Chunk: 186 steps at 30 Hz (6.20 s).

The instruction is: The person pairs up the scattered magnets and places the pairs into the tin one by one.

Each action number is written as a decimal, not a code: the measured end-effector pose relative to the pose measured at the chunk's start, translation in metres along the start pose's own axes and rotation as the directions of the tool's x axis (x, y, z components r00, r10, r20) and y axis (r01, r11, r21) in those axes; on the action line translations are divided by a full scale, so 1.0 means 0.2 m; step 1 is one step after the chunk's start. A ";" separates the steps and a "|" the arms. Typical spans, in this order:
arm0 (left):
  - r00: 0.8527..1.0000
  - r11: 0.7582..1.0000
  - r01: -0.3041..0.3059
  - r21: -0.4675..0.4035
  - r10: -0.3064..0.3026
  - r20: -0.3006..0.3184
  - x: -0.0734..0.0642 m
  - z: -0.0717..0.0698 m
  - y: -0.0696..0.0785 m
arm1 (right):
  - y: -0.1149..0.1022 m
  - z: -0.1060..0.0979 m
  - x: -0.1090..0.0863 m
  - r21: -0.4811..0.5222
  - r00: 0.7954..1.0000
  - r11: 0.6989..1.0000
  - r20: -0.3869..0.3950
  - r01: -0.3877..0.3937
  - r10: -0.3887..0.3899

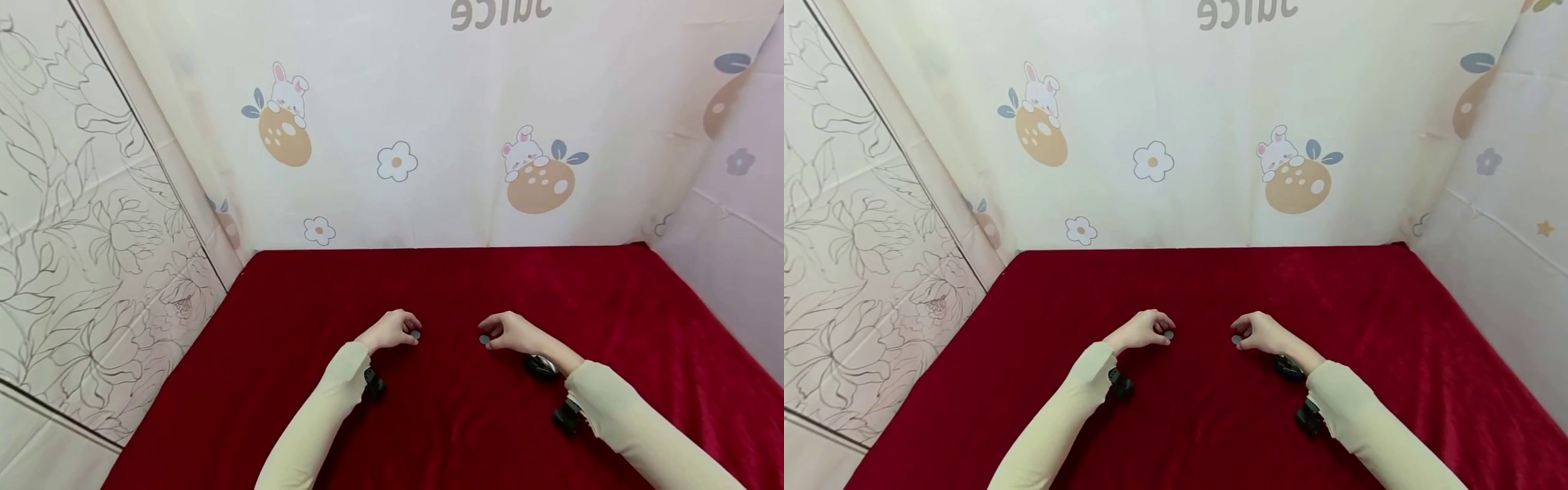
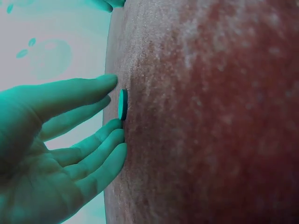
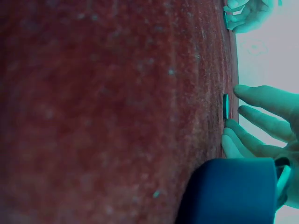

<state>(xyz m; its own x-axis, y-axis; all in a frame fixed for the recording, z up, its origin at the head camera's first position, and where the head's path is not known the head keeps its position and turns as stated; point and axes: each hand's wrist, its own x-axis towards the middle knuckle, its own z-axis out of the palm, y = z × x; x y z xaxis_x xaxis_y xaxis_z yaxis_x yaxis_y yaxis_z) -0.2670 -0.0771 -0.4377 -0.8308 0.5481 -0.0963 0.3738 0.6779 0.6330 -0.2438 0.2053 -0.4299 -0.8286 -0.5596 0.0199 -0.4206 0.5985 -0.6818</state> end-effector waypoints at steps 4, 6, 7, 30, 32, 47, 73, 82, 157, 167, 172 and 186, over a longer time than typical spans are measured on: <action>1.000 1.000 -0.007 0.023 0.006 0.020 0.01 0.00 0.00 | -0.01 0.01 0.02 -0.010 1.000 1.000 0.019 -0.006 0.006; 1.000 0.999 -0.007 0.031 0.006 0.026 0.01 0.00 0.00 | -0.01 0.01 0.02 -0.015 1.000 1.000 0.024 -0.008 0.008; 1.000 0.999 -0.007 0.036 0.006 0.027 0.01 0.00 0.00 | -0.01 0.01 0.02 -0.020 1.000 1.000 0.025 -0.007 0.008; 0.999 0.995 0.037 0.091 -0.038 0.009 0.04 0.02 0.03 | -0.01 0.02 0.06 -0.141 1.000 0.990 0.006 0.015 -0.015; 0.999 0.995 0.032 0.096 -0.033 0.013 0.05 0.02 0.03 | -0.02 0.02 0.06 -0.160 1.000 0.987 -0.001 0.017 -0.018; 0.999 0.994 0.000 0.112 -0.006 0.049 0.09 0.03 0.06 | -0.06 0.05 0.09 -0.155 0.996 0.984 -0.009 0.083 -0.086; 0.998 0.990 -0.031 0.134 0.023 0.063 0.15 0.12 0.16 | -0.13 0.11 0.16 -0.150 0.997 0.986 0.023 0.077 -0.074; 0.997 0.990 -0.033 0.136 0.024 0.069 0.17 0.15 0.18 | -0.14 0.13 0.19 -0.147 0.997 0.987 0.035 0.069 -0.064; 0.981 0.965 -0.187 0.184 0.175 0.077 0.21 0.19 0.30 | 0.03 -0.09 -0.52 -0.083 0.953 0.992 -0.296 -0.100 0.071; 0.974 0.965 -0.227 0.130 0.228 0.014 0.22 0.20 0.40 | 0.05 -0.10 -0.53 0.013 0.974 0.998 -0.221 -0.055 0.057; 0.964 0.958 -0.266 0.105 0.267 0.001 0.24 0.22 0.46 | 0.08 -0.11 -0.53 0.066 0.982 0.997 -0.183 -0.038 0.050; 0.947 0.943 -0.320 0.093 0.321 0.009 0.27 0.30 0.57 | 0.08 -0.12 -0.51 0.067 0.991 0.996 -0.120 -0.057 0.065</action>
<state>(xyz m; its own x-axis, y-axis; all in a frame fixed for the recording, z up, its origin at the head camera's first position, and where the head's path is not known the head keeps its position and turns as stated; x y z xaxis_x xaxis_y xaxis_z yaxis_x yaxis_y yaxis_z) -0.2444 0.0590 -0.4170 -0.6631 0.7412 0.1048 0.6569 0.5090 0.5563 -0.1749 0.2866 -0.4248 -0.8925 -0.4465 0.0635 -0.3467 0.5895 -0.7296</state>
